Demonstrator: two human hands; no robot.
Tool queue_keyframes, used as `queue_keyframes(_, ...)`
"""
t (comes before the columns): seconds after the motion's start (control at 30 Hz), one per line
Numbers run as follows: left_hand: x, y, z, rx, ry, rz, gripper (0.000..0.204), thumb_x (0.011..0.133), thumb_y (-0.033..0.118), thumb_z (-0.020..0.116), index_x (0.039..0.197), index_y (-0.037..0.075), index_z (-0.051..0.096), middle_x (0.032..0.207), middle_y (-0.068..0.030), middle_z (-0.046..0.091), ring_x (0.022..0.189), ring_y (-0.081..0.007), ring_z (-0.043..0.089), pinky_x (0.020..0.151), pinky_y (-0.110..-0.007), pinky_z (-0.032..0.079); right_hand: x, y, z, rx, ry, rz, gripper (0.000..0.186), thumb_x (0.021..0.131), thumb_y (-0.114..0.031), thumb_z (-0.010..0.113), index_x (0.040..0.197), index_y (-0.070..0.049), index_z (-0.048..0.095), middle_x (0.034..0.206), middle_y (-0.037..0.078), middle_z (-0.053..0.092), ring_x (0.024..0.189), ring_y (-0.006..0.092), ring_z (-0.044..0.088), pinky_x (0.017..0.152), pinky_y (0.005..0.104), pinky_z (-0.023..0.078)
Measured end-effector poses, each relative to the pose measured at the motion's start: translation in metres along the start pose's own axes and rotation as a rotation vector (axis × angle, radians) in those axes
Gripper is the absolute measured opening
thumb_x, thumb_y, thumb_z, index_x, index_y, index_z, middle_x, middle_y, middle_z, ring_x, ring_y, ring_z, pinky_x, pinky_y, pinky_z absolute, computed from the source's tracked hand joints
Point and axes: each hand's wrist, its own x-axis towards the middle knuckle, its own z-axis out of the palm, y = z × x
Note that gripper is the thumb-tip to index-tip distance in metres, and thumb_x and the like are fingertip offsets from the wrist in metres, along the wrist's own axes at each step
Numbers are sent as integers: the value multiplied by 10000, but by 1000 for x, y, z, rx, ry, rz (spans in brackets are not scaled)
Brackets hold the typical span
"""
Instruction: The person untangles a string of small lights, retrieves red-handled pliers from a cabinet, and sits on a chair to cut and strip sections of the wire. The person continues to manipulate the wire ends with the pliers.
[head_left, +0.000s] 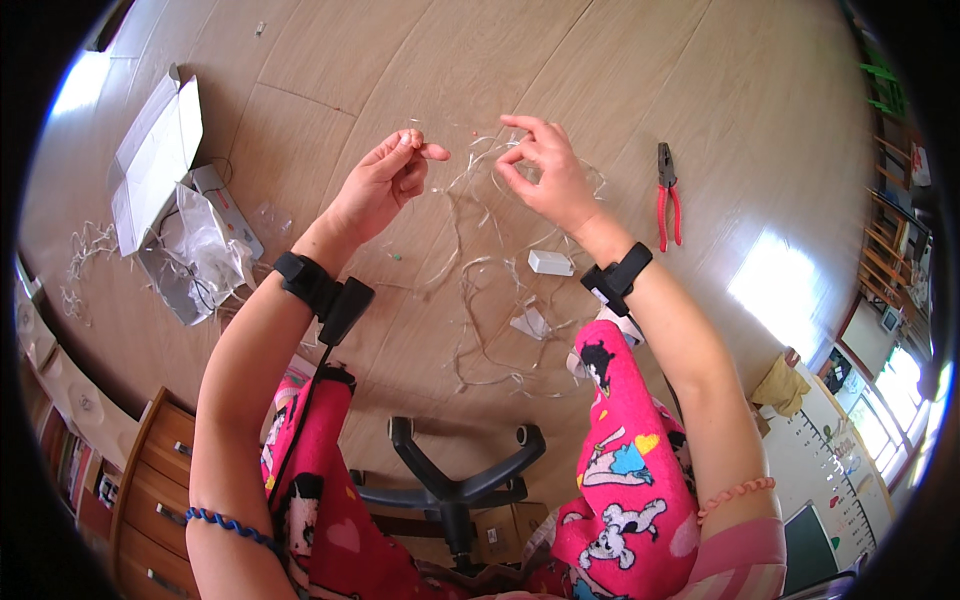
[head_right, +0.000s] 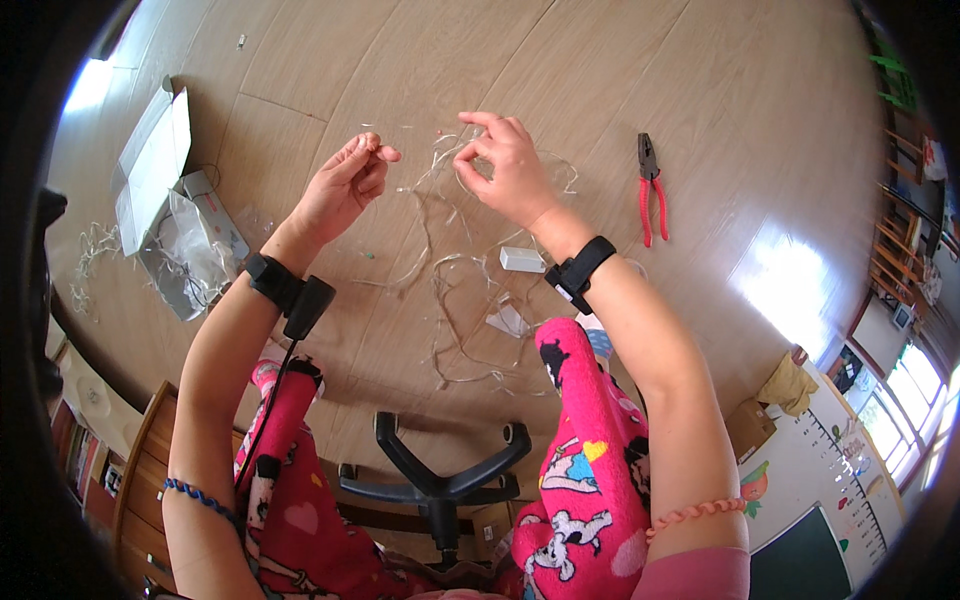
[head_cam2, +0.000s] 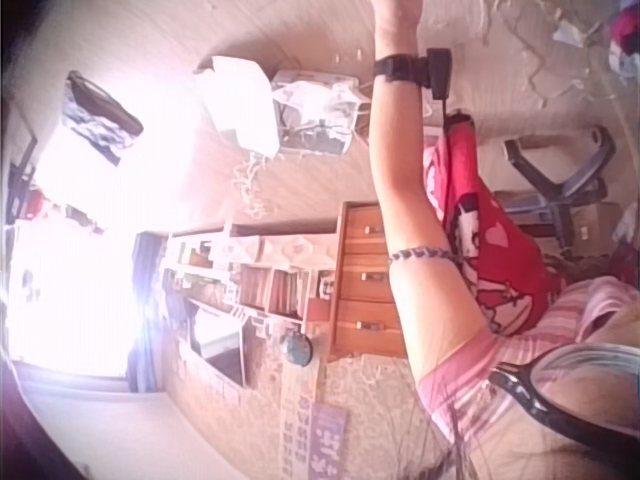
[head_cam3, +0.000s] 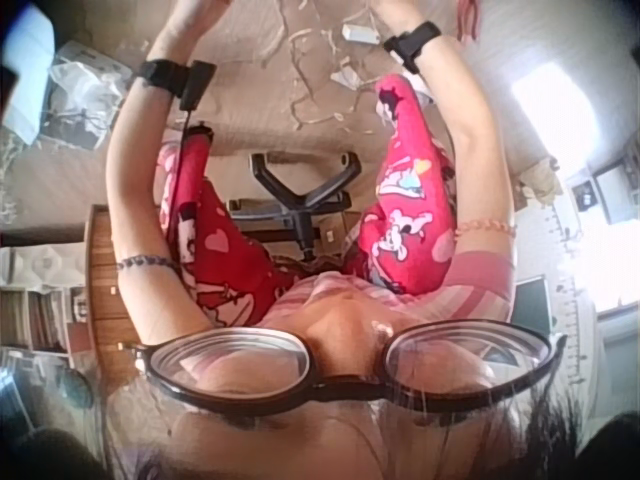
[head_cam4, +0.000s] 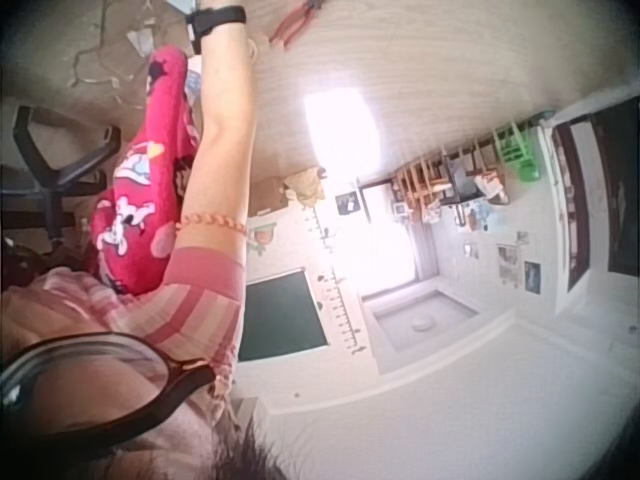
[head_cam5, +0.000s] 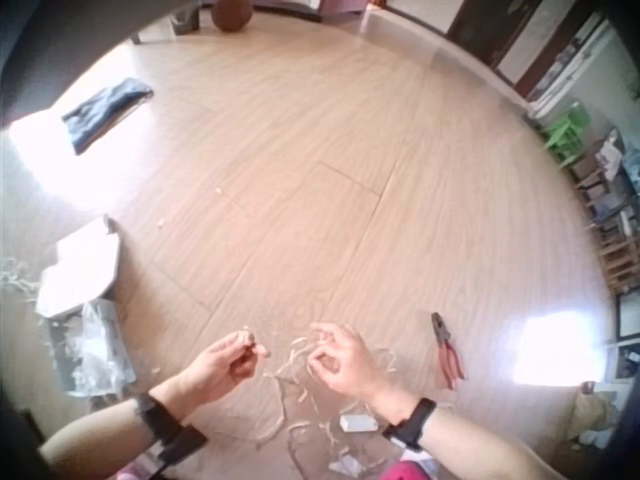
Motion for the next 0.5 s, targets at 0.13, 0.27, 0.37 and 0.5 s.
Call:
queue_keyframes(0.13,1,-5,0,20,56,-19,160,1023,219,381,956,153,511,1051,-38,644,608,-57,310,585,-200,309,-6,0,-4,386,2,175,56,767,-47,677,778,-39,623,1126,97,636,909,186,625,821,304,500)
queue_keyframes(0.27,0,-9,-4,43,154,-30,169,1027,216,368,944,148,499,1030,-40,656,603,-59,304,577,-208,305,-12,4,-14,540,-9,234,44,795,-32,659,781,-23,618,1123,112,641,902,148,626,833,290,502)
queue_keyframes(0.37,-2,-9,-7,69,194,-28,170,1027,214,367,935,142,492,1018,-40,659,597,-60,299,573,-211,303,-13,7,-18,593,4,261,40,817,-16,640,785,-9,617,1109,110,645,892,130,630,813,274,512)
queue_keyframes(0.5,-2,-8,-8,69,178,-32,168,1026,212,371,936,140,492,1014,-46,660,590,-61,299,568,-211,302,-11,9,-20,561,-25,299,33,828,-10,636,799,6,632,1084,101,651,899,126,637,792,256,523)
